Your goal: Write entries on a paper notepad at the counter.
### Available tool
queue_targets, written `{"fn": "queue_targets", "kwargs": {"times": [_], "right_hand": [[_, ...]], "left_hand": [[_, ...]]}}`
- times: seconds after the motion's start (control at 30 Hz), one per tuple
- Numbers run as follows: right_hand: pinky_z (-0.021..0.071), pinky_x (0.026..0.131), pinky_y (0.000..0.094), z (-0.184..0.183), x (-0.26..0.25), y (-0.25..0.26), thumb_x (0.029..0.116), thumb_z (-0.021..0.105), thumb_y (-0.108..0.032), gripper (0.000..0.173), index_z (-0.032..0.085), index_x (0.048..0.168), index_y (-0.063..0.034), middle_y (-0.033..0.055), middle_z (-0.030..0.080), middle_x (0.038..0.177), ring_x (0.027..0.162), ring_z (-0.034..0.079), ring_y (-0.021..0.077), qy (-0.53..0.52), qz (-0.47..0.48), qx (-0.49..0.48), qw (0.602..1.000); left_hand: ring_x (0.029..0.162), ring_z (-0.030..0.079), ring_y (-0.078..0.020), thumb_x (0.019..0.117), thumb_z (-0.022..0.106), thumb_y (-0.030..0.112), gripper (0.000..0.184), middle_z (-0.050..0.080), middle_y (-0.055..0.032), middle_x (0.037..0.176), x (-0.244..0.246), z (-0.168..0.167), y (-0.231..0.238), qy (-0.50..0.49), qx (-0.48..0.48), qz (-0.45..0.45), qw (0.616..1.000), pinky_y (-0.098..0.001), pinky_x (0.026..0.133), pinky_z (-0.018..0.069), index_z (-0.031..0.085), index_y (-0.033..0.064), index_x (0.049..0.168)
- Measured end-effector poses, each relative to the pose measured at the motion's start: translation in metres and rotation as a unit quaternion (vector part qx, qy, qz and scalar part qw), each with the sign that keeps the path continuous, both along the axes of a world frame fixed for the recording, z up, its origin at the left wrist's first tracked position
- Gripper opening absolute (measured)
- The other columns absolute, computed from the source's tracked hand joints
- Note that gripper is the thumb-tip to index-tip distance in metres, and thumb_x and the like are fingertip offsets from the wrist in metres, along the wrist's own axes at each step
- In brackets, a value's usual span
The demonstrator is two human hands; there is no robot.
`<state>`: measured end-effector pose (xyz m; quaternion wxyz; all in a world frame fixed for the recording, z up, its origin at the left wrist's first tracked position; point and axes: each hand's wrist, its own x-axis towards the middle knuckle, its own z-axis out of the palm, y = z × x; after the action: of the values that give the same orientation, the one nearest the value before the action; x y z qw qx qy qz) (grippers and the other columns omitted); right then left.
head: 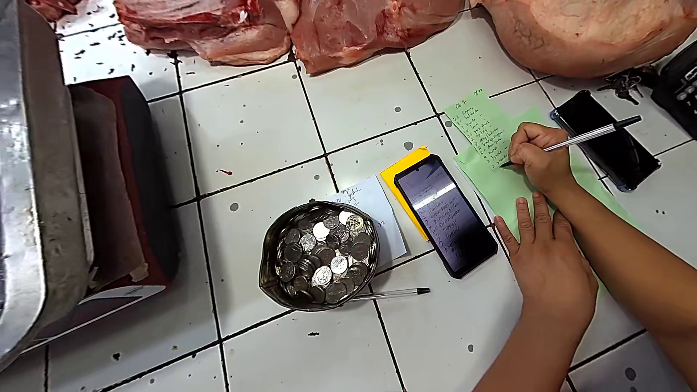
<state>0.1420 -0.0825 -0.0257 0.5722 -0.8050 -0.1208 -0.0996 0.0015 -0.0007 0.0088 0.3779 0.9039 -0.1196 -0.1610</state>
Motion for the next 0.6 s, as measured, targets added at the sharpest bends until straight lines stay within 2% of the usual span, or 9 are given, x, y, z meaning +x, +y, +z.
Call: {"fn": "queue_targets", "kwargs": {"times": [0.6], "right_hand": [[0.0279,0.046,0.0122,0.0013,-0.0006,0.0006,0.0816,0.046,-0.001,0.025,0.044,0.065,-0.0197,-0.0142,0.042,0.056,0.048,0.037,-0.0065,-0.005,-0.034,-0.022,0.999]], "left_hand": [[0.157,0.020,-0.0305,0.0957,0.060,0.019,0.055,0.031,-0.0052,0.167,0.0005,0.0007,0.0007,0.009,0.011,-0.010,1.000,-0.0656,0.122,0.0032,0.053,0.0127,0.150]]}}
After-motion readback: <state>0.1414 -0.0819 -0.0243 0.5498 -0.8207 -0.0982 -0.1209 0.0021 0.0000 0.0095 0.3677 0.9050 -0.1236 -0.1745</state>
